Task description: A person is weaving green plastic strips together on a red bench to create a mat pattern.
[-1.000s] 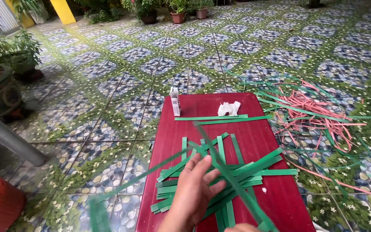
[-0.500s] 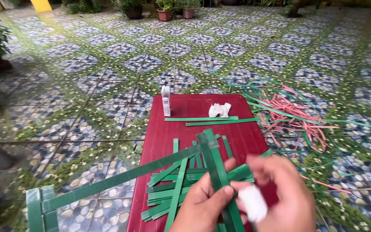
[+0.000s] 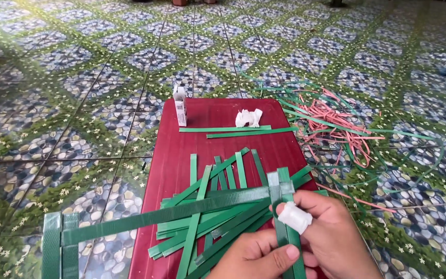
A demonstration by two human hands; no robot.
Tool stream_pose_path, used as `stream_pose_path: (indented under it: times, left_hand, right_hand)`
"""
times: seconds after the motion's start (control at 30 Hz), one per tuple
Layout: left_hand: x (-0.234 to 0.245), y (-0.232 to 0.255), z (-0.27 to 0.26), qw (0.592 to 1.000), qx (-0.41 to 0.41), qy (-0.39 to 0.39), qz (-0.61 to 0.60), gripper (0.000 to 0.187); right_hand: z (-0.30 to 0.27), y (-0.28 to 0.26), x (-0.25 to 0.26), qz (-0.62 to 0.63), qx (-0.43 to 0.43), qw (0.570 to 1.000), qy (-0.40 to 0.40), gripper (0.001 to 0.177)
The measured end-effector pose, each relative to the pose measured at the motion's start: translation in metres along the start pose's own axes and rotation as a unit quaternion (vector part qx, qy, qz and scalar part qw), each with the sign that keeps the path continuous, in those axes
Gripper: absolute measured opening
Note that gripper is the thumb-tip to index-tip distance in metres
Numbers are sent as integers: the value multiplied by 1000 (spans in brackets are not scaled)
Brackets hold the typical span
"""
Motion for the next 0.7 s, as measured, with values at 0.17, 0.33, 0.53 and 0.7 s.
stream_pose_path:
  times: [0.17, 0.33, 0.53, 0.7]
  left_hand:
    - [16, 36, -12, 918, 38, 283, 275, 22]
    - [26, 58, -21, 903, -119, 349, 218, 18]
    - [36, 50, -20, 912, -184, 346, 121, 16]
    - [40, 45, -18, 910, -185, 350, 126, 23]
  right_hand:
    - [22, 5, 0, 38, 105, 994, 15, 6]
    - [25, 10, -11, 32, 127, 991, 5, 5]
    - [22, 11, -18, -1, 114, 994, 1, 7]
    - [22, 11, -21, 16, 139, 989, -39, 10]
Point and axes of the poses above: each hand's wrist, its own z-axis towards the middle knuckle, its own x-axis out of the back of the hand, y = z × x, the point moved 5 cm from there along z, towards the middle knuckle, and after that the axes turned 7 degrees about -z, right-handed, at the moved point
